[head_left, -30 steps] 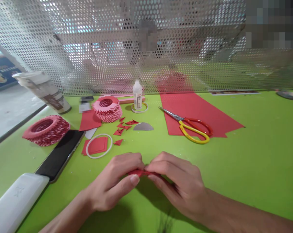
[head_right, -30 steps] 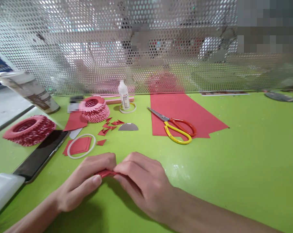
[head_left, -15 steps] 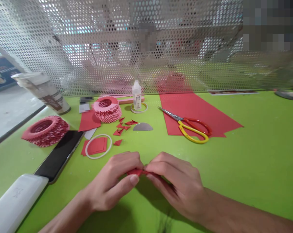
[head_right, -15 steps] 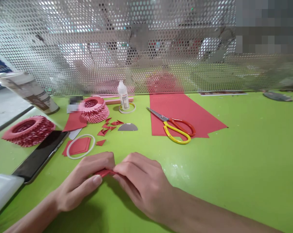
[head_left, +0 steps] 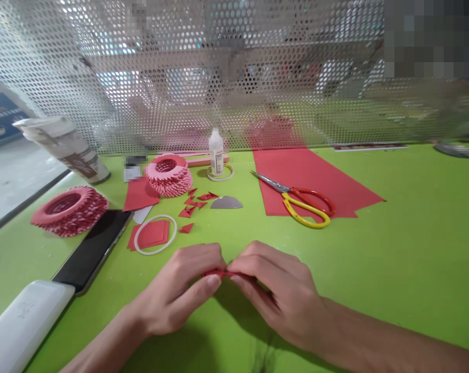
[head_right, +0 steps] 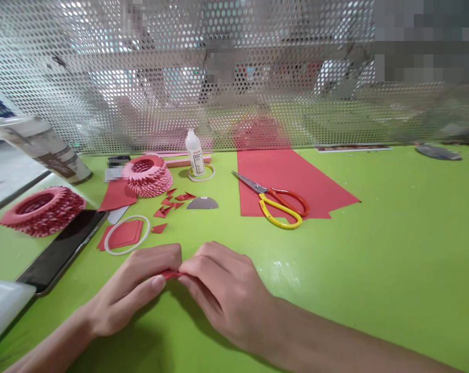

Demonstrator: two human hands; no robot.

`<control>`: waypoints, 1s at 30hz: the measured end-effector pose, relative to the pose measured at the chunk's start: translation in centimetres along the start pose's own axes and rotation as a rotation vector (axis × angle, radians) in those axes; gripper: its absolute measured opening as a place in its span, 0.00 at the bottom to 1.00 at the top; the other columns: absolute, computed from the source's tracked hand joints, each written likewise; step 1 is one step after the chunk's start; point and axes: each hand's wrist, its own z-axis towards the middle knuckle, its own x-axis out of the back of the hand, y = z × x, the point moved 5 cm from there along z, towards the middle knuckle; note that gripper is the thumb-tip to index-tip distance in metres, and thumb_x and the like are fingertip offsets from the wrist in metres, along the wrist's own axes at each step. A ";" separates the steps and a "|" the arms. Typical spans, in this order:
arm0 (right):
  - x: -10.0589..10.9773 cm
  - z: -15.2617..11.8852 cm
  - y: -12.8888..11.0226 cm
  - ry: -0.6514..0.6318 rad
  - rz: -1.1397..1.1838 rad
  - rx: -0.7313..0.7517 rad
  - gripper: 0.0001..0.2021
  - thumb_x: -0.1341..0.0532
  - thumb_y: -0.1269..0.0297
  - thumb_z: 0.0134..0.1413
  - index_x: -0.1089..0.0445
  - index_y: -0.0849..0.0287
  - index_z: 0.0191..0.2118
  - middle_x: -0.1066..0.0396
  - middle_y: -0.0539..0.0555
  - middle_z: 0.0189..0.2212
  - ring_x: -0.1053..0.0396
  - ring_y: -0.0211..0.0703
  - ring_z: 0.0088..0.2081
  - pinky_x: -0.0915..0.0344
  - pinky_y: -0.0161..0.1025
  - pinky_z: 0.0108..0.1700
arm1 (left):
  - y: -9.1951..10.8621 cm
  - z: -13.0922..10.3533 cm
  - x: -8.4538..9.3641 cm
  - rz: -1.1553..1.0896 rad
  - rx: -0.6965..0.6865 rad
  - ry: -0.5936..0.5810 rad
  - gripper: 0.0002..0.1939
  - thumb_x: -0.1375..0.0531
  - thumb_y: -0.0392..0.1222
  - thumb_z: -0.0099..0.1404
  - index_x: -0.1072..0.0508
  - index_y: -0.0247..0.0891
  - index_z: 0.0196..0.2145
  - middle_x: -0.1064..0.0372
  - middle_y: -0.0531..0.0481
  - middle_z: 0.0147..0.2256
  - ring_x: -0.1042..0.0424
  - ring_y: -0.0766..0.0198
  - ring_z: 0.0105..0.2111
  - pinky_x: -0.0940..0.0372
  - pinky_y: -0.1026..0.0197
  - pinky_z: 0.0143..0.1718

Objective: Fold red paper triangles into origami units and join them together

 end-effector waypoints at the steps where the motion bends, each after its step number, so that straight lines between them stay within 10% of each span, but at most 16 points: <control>1: 0.0 0.0 0.0 0.001 0.002 -0.004 0.07 0.38 0.74 0.70 0.27 0.55 0.48 0.27 0.53 0.33 0.28 0.43 0.32 0.29 0.39 0.33 | 0.0 0.0 0.0 -0.004 -0.002 0.000 0.23 0.55 0.56 0.83 0.37 0.40 0.34 0.41 0.53 0.31 0.41 0.62 0.31 0.46 0.58 0.35; 30: 0.1 -0.1 -0.5 -0.014 -0.075 0.043 0.05 0.38 0.76 0.70 0.27 0.62 0.41 0.30 0.52 0.31 0.35 0.37 0.32 0.36 0.35 0.35 | 0.1 0.0 -0.4 -0.013 -0.002 -0.019 0.24 0.55 0.57 0.83 0.36 0.39 0.35 0.40 0.53 0.32 0.40 0.62 0.31 0.46 0.59 0.36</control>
